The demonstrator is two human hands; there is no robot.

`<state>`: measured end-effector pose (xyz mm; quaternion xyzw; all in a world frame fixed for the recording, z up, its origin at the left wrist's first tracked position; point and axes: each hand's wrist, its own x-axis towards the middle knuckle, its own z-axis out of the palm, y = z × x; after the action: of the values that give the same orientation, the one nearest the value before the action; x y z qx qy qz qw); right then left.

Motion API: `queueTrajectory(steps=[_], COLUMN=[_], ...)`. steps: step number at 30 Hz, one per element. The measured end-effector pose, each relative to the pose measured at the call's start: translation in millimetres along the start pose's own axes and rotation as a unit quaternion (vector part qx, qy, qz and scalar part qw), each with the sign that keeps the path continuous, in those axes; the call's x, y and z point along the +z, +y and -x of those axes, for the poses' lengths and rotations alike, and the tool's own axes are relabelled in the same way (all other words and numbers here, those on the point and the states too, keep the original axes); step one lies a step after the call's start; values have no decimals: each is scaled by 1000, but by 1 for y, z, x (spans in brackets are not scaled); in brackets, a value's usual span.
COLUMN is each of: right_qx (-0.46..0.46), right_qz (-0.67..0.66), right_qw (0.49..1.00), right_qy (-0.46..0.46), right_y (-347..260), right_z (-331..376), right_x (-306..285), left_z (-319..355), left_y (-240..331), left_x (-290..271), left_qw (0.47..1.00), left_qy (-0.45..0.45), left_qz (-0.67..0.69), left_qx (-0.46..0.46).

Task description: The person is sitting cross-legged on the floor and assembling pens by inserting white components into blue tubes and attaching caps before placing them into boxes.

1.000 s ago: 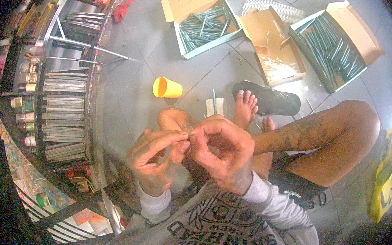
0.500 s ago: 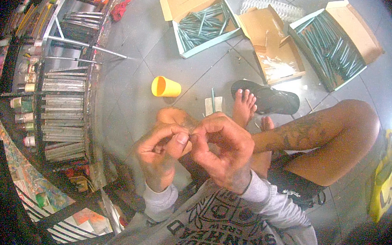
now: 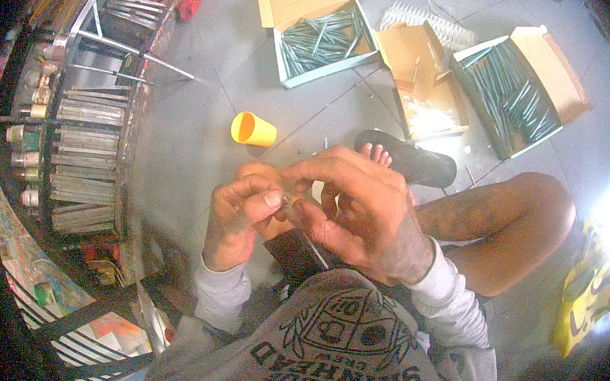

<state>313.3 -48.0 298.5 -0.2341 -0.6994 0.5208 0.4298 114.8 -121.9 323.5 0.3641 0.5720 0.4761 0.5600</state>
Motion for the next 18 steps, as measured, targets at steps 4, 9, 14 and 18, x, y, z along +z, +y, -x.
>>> queueTrajectory(steps=[4,9,14,18], right_qx=[-89,-100,-106,-103], right_qz=[71,111,142,124], right_qw=[993,989,984,987], right_qy=[-11,-10,9,9], right_y=[7,4,-6,-9], right_z=[-6,-6,-7,-7], right_x=[-4,-1,5,8], left_z=[-4,-2,-4,-2], left_y=[5,4,10,9], left_x=[-6,-5,-8,-9], left_qw=[999,999,993,993], left_qy=[-41,-48,-28,-23], left_qz=[-15,9,8,44], left_qx=[8,-13,-116,-110])
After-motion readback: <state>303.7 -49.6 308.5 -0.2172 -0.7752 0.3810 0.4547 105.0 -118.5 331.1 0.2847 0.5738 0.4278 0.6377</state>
